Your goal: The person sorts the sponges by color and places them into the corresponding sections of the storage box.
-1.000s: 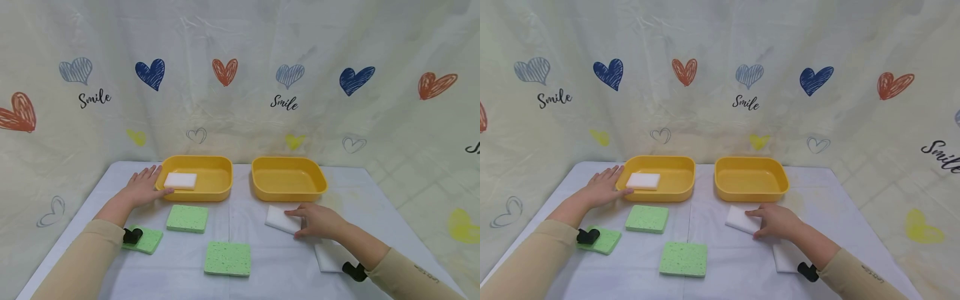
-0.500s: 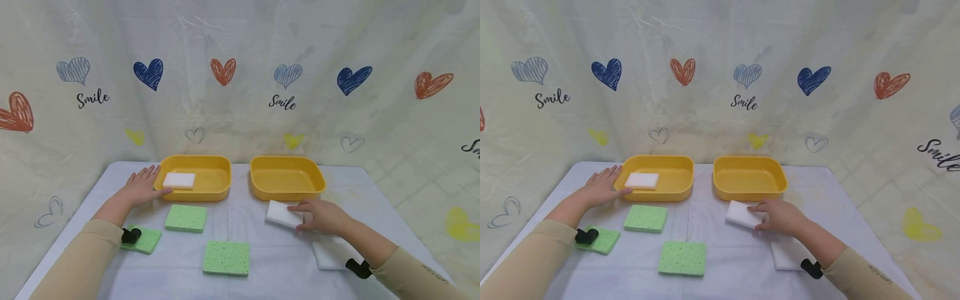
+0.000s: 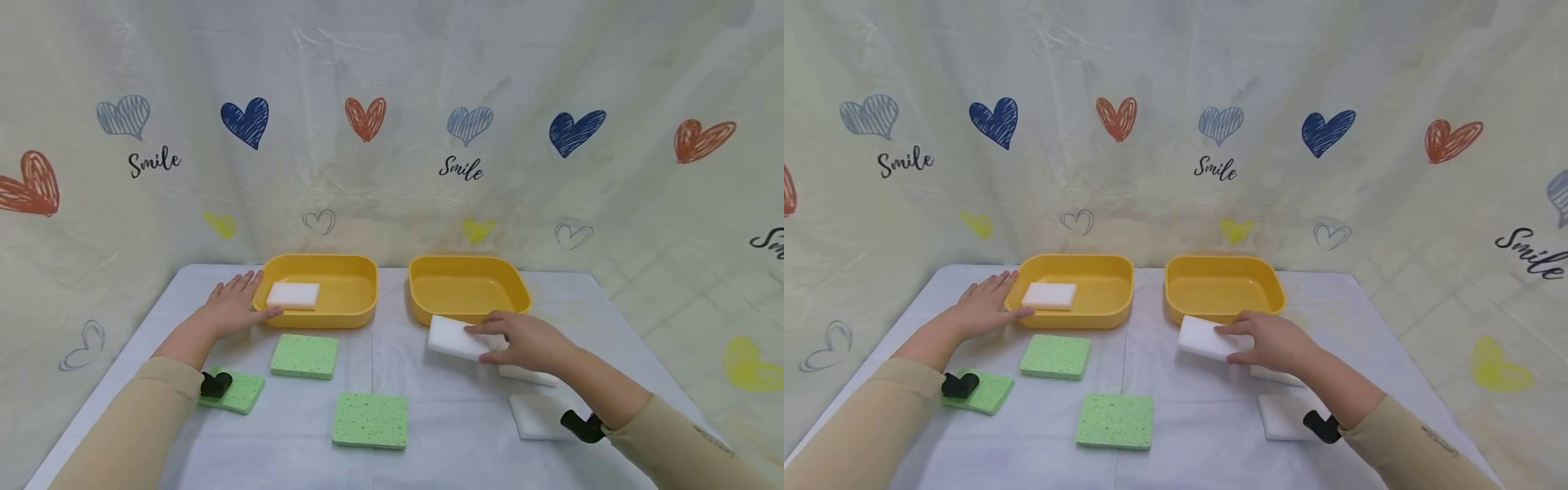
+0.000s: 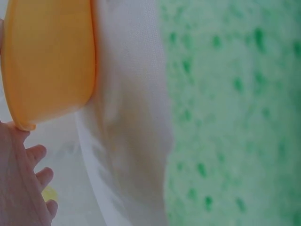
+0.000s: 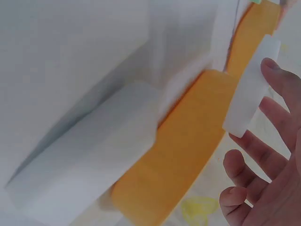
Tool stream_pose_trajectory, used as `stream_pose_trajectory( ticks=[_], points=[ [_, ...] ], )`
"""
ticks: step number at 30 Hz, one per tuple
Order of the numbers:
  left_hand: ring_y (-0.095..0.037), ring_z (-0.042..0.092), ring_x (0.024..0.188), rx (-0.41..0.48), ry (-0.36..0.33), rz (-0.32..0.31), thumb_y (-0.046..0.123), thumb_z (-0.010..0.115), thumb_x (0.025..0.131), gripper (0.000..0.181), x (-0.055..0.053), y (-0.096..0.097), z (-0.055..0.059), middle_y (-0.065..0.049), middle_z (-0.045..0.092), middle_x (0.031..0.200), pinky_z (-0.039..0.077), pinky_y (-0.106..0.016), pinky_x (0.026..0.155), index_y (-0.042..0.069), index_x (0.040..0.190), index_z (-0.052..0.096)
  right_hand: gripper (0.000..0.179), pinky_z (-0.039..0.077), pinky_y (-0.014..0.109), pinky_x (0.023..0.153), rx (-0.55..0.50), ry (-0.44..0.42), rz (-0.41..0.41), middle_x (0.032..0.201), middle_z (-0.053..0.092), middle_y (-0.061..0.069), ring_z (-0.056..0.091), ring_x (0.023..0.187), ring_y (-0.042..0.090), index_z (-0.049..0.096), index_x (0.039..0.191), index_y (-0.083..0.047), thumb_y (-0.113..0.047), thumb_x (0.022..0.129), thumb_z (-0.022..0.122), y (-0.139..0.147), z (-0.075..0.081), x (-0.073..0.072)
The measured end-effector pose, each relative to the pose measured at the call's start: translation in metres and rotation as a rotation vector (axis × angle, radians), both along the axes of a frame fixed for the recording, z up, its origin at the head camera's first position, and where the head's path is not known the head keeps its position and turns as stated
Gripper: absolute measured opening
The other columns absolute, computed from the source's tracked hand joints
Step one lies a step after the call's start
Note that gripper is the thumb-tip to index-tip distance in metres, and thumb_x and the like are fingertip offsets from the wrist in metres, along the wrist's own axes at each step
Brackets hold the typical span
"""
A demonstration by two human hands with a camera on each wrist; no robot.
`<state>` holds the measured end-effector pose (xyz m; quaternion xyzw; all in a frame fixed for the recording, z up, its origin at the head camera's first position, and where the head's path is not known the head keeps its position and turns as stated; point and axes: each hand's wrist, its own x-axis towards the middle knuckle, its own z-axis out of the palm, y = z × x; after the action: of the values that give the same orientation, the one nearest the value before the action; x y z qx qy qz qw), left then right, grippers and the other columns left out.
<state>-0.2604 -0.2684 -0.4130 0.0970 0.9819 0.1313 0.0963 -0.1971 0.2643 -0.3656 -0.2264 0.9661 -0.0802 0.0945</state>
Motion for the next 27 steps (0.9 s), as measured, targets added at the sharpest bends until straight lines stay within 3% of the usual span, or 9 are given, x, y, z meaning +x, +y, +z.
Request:
stream_pose_trajectory(
  ticks=[5,10,16,23,27],
  points=[
    [-0.052,0.003,0.146,-0.017,-0.001,0.002,0.084,0.037,0.085,0.118,-0.001,-0.001,-0.003,-0.03,0.005,0.161,-0.003,-0.067,0.114,-0.004,0.157,0.002,0.055,0.054,0.034,0.078,-0.037,0.011,0.037,0.127,0.061,-0.003,0.06,0.091,0.012,0.066,0.131,-0.035,-0.057,0.081,0.074,-0.012,0.008,-0.003],
    [-0.052,0.002,0.146,-0.012,-0.006,0.008,0.082,0.039,0.086,0.117,-0.001,-0.002,-0.004,-0.03,0.006,0.161,-0.004,-0.067,0.114,-0.004,0.156,0.003,0.053,0.055,0.039,0.085,-0.068,0.013,0.057,0.132,0.059,0.0,0.062,0.102,0.02,0.066,0.131,-0.035,-0.056,0.084,0.072,-0.028,0.015,-0.012],
    [-0.052,0.002,0.145,-0.015,-0.003,0.008,0.081,0.041,0.087,0.116,0.0,-0.002,-0.002,-0.031,0.006,0.161,-0.004,-0.068,0.114,-0.004,0.156,0.003,0.048,0.054,0.039,0.084,-0.085,0.048,0.107,0.134,0.06,0.003,0.063,0.099,0.023,0.067,0.131,-0.032,-0.046,0.085,0.076,-0.056,0.023,-0.033],
    [-0.051,0.002,0.146,-0.004,0.012,0.0,0.08,0.041,0.088,0.115,-0.001,-0.002,-0.002,-0.029,0.005,0.161,-0.004,-0.067,0.114,-0.003,0.157,0.003,0.05,0.043,0.049,0.106,-0.045,-0.01,0.095,0.141,0.056,0.003,0.052,0.128,0.028,0.065,0.133,-0.034,-0.048,0.086,0.075,-0.093,0.034,-0.058],
    [-0.05,0.002,0.146,0.011,0.017,0.0,0.081,0.04,0.086,0.116,0.0,-0.001,-0.002,-0.029,0.005,0.162,-0.004,-0.066,0.115,-0.003,0.157,0.003,0.051,0.043,0.045,0.106,-0.018,-0.035,0.118,0.138,0.058,-0.001,0.053,0.127,0.024,0.064,0.133,-0.036,-0.048,0.085,0.076,-0.117,0.038,-0.074]
  ],
)
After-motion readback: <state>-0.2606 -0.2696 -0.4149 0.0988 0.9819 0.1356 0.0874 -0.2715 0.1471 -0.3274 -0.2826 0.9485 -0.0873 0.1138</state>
